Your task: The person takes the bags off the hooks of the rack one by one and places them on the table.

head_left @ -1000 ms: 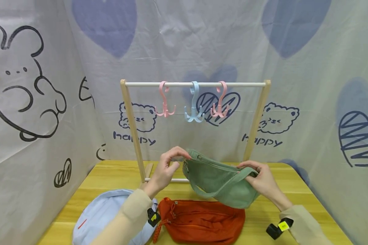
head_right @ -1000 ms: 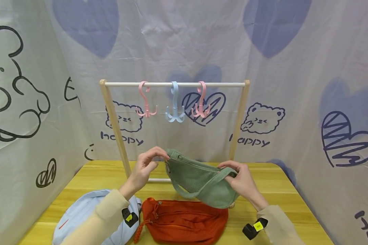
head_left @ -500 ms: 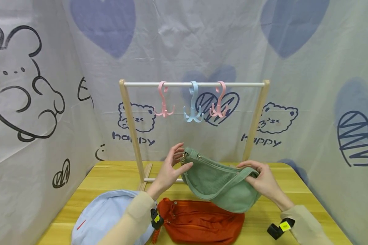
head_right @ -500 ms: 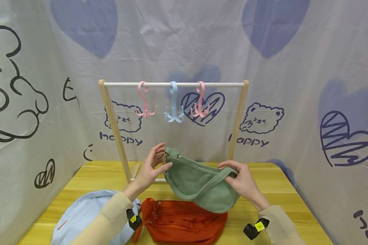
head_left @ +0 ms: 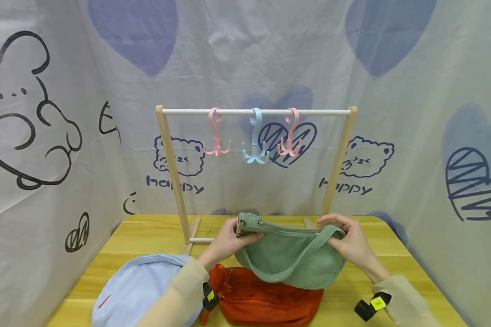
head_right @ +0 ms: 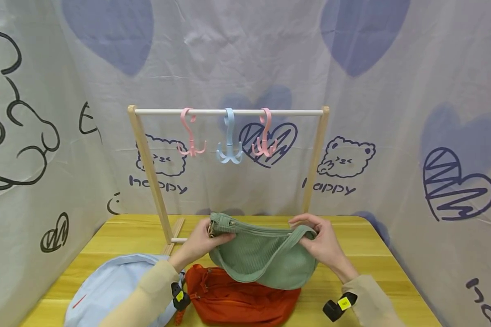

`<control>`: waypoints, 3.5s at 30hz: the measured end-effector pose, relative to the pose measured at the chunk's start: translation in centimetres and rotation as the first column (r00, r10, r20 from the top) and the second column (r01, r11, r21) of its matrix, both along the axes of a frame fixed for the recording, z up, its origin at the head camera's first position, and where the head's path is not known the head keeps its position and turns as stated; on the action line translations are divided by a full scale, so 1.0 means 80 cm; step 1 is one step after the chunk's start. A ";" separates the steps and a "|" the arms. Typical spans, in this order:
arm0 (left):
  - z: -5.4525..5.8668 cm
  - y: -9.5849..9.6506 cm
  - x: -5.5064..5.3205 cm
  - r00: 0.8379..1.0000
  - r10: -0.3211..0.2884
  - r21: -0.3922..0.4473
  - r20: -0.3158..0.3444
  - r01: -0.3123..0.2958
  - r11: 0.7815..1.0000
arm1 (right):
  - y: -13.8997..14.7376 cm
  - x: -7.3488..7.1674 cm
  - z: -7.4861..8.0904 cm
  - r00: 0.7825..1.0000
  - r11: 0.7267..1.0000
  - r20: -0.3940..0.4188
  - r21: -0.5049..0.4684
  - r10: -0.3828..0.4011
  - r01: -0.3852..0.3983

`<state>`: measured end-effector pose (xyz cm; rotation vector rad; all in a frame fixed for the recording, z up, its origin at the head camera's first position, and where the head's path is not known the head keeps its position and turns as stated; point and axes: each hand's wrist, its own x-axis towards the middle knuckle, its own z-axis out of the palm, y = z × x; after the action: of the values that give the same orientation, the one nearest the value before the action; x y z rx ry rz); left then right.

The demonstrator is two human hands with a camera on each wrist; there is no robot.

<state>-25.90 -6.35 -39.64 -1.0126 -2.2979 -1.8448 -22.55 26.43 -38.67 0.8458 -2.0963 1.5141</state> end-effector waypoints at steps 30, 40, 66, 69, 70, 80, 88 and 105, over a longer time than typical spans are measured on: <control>-0.005 0.048 0.034 0.975 0.221 0.182 0.029 -0.223 0.958 | -0.027 0.023 -0.039 0.749 0.868 0.609 -0.191 -0.261 0.458; -0.003 0.075 0.042 0.979 0.154 0.187 0.133 -0.177 0.966 | -0.024 0.019 -0.034 0.682 0.782 0.552 -0.082 -0.480 0.617; -0.033 0.171 0.073 0.887 -0.058 0.060 0.457 0.034 0.998 | 0.122 0.030 -0.043 0.495 0.591 0.326 0.501 -0.805 0.632; -0.046 0.176 0.075 0.896 -0.040 0.014 0.442 0.038 0.999 | 0.130 0.030 -0.052 0.472 0.575 0.334 0.554 -0.816 0.602; -0.049 0.177 0.075 0.909 -0.020 -0.034 0.417 0.038 0.999 | 0.132 0.030 -0.055 0.467 0.572 0.336 0.568 -0.818 0.592; -0.067 0.170 0.080 1.000 0.020 -0.547 0.022 -0.005 0.837 | 0.162 0.028 -0.087 0.479 0.541 0.295 0.650 -0.827 0.533; -0.082 0.125 0.074 0.998 -0.034 -0.816 0.059 0.068 0.574 | 0.175 0.024 -0.106 0.469 0.519 0.277 0.668 -0.839 0.533; -0.159 0.059 0.038 0.982 -0.142 -0.842 0.126 0.182 0.508 | 0.186 0.022 -0.116 0.480 0.528 0.295 0.704 -0.826 0.476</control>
<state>-22.87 -1.59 -52.34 -1.2658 -3.2951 -0.5956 -20.77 41.31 -47.93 -0.5070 -2.8731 0.7477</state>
